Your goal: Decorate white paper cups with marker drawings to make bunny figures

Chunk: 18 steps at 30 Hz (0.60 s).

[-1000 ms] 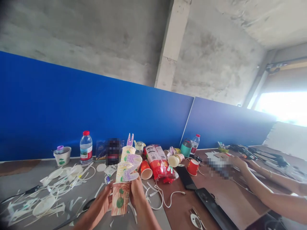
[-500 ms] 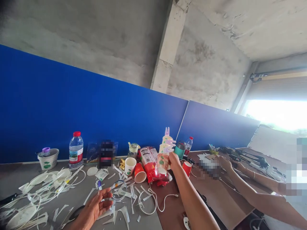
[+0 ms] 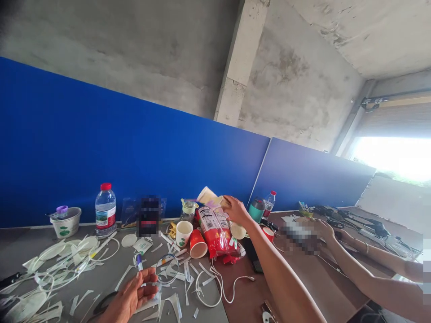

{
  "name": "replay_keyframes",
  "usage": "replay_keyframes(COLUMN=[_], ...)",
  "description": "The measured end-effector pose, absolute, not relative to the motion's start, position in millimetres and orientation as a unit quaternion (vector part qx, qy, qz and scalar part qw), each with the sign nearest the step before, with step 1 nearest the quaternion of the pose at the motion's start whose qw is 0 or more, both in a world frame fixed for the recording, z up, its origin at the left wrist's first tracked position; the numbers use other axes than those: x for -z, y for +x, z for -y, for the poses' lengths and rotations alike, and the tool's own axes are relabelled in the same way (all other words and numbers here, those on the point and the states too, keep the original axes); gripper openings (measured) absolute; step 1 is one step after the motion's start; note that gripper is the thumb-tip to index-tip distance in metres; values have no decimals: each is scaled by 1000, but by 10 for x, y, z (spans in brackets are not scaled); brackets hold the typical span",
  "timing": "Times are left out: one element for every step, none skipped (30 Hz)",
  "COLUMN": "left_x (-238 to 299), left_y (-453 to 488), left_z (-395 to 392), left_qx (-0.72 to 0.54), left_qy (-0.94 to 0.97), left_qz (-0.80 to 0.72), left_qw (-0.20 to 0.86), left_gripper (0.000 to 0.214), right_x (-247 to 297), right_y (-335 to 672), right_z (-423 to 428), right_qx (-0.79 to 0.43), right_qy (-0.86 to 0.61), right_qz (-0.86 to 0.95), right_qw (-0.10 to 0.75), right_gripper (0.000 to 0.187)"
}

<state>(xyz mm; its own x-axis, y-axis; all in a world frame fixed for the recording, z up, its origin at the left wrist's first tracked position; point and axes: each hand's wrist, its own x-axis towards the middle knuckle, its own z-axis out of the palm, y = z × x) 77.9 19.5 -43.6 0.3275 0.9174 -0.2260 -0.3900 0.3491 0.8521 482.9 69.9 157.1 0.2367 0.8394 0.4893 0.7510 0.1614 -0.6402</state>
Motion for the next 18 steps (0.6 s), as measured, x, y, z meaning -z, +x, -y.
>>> replay_keyframes(left_x=[478, 518, 553, 582, 601, 611, 612, 606, 595, 583, 572, 563, 558, 556, 556, 558, 560, 561], left_y=[797, 811, 819, 823, 824, 823, 823, 825, 828, 831, 833, 830, 822, 808, 790, 770, 752, 739], left_z=[-201, -210, -221, -230, -238, -240, -238, -230, -219, -206, -195, -187, -184, -186, -194, -205, -217, -226], left_qx=[-452, -455, -451, -447, -446, -445, -444, -445, -449, -455, -464, -472, -479, -481, -477, -472, -467, -464], left_qy=[353, 350, 348, 350, 349, 352, 355, 357, 359, 359, 356, 353, 349, 347, 347, 348, 347, 346], left_qz=[-379, -388, -391, -386, -386, -378, -376, -376, -377, -381, -386, -391, -395, -395, -392, -387, -383, -379], left_qw=[726, 721, 723, 727, 728, 732, 732, 730, 726, 720, 713, 707, 702, 701, 706, 712, 717, 722], left_gripper=[86, 86, 86, 84, 82, 80, 80, 79, 79, 79, 78, 78, 77, 75, 73, 71, 69, 67], right_x=[-1623, -1678, -1737, -1799, -1864, -1932, -2000, -2065, -2126, -2178, -2220, -2249, -2265, -2269, -2259, -2234, -2192, -2132], right_y=[4844, 4866, 4900, 4944, 5000, 5064, 5133, 5203, 5268, 5324, 5366, 5392, 5398, 5384, 5348, 5292, 5213, 5110], right_z=[-695, -692, -693, -701, -717, -741, -773, -809, -849, -890, -931, -970, -1008, -1042, -1071, -1093, -1104, -1097], right_qx=[-32, -16, -1, 12, 22, 32, 40, 49, 61, 74, 87, 100, 113, 125, 135, 141, 144, 141], right_qy=[-655, -663, -670, -678, -686, -694, -703, -712, -724, -735, -746, -755, -760, -761, -758, -751, -743, -733], right_qz=[635, 650, 662, 669, 672, 672, 668, 660, 647, 631, 611, 591, 572, 555, 542, 532, 526, 522], right_qw=[409, 371, 336, 305, 278, 257, 242, 233, 232, 237, 249, 267, 288, 312, 338, 364, 389, 413], right_gripper=[46, 48, 50, 51, 50, 49, 48, 48, 50, 52, 54, 56, 57, 57, 56, 55, 55, 55])
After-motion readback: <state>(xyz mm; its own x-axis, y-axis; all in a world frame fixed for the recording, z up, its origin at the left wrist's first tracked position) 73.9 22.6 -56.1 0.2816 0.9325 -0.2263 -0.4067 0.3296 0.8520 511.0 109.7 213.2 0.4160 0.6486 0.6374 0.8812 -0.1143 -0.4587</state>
